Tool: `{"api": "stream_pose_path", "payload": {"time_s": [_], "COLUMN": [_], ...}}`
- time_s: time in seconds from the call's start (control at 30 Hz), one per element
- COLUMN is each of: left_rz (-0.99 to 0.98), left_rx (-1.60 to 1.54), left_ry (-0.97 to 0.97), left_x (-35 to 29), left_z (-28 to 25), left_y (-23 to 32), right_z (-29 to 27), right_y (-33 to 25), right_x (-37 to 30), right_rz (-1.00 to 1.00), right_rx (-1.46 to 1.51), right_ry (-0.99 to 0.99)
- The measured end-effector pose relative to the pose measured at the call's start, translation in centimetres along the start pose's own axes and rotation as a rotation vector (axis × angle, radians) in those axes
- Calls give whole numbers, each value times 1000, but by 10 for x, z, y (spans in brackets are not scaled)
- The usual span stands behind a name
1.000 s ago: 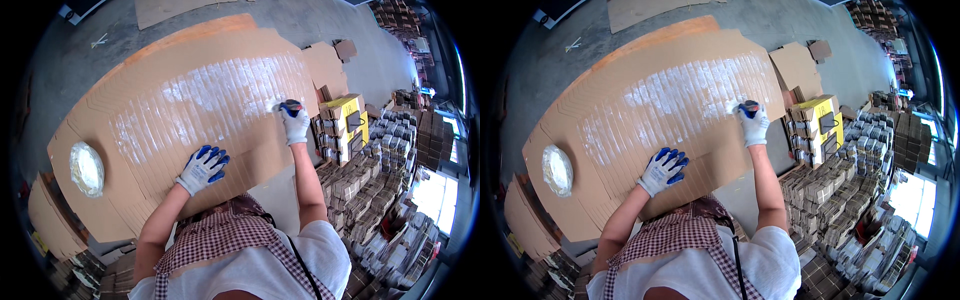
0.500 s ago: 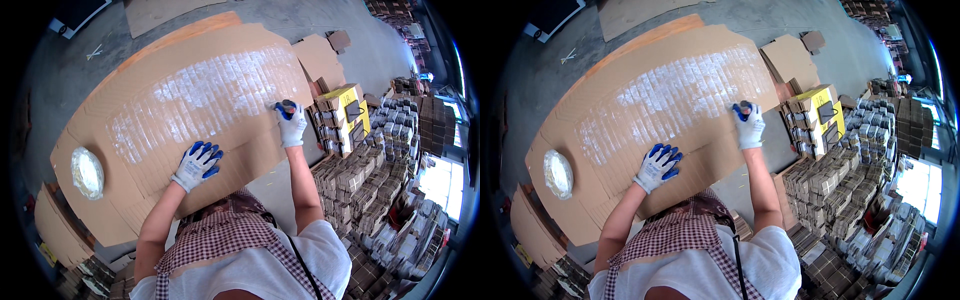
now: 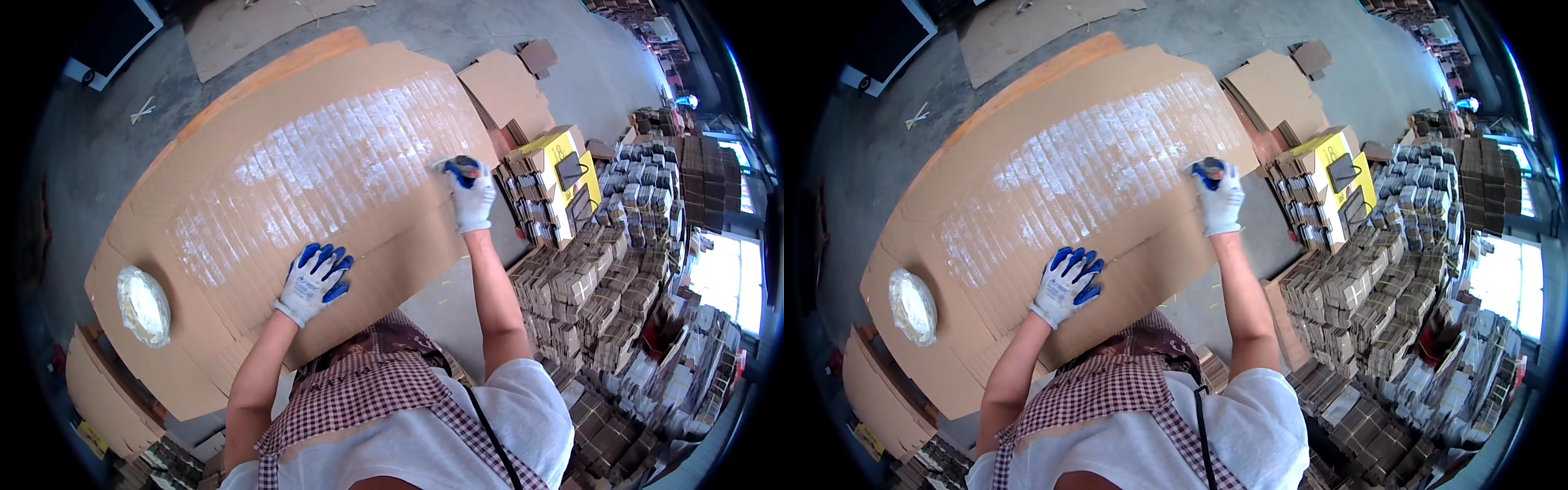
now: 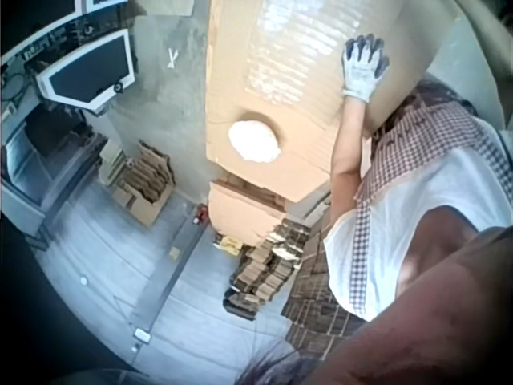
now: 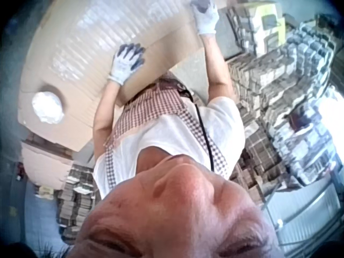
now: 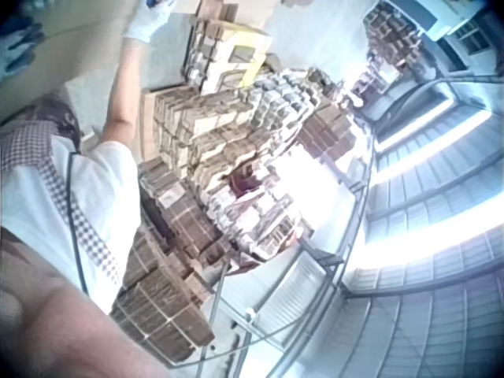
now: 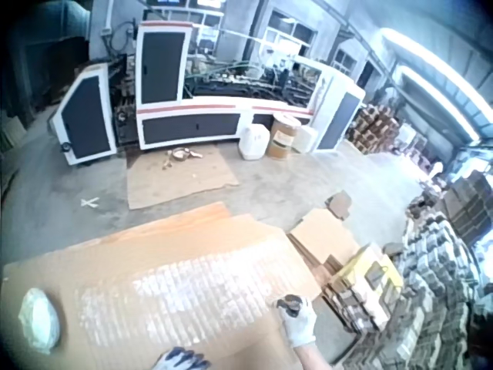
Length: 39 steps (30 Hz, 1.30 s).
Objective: The person scoops white paste from a container and spreads it onto a large cardboard sheet using a scraper tool. The person works in a warehouse environment, applying the substance in broad strokes across the surface of the cardboard.
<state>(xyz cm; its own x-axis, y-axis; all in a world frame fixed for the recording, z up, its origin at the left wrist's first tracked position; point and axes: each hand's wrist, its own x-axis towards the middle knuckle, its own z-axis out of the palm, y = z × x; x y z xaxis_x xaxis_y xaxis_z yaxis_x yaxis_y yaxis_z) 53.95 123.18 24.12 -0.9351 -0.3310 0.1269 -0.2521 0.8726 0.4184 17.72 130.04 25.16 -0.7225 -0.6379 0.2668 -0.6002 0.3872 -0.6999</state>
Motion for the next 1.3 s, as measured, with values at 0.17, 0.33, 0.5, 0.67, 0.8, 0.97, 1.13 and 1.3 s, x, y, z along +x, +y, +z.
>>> {"api": "stream_pose_path", "payload": {"time_s": [0.17, 0.33, 0.5, 0.67, 0.8, 0.97, 1.13, 1.3], "left_rz": [12, 8, 135, 189, 157, 147, 161, 139], "left_rx": [9, -29, -52, -56, 26, 37, 38, 33], "left_ry": [-20, -20, -19, -199, -255, -258, -273, -276], "left_x": [3, 10, 26, 89, 95, 94, 100, 97], "left_z": [1, -3, -3, 42, 64, 67, 64, 63], "left_y": [1, 3, 27, 54, 53, 52, 55, 55], "right_z": [1, -28, -24, 0, -11, -11, -21, -36], "right_y": [43, 86, 59, 69, 110, 88, 114, 106], "right_x": [22, 63, 38, 42, 82, 74, 77, 82], "right_rz": [-21, 101, 55, 24, 70, 48, -47, -15], "right_rx": [-202, -110, 94, -16, -176, -15, -212, -109], "right_ry": [-46, 223, 159, 27, 94, 101, 84, 134]}}
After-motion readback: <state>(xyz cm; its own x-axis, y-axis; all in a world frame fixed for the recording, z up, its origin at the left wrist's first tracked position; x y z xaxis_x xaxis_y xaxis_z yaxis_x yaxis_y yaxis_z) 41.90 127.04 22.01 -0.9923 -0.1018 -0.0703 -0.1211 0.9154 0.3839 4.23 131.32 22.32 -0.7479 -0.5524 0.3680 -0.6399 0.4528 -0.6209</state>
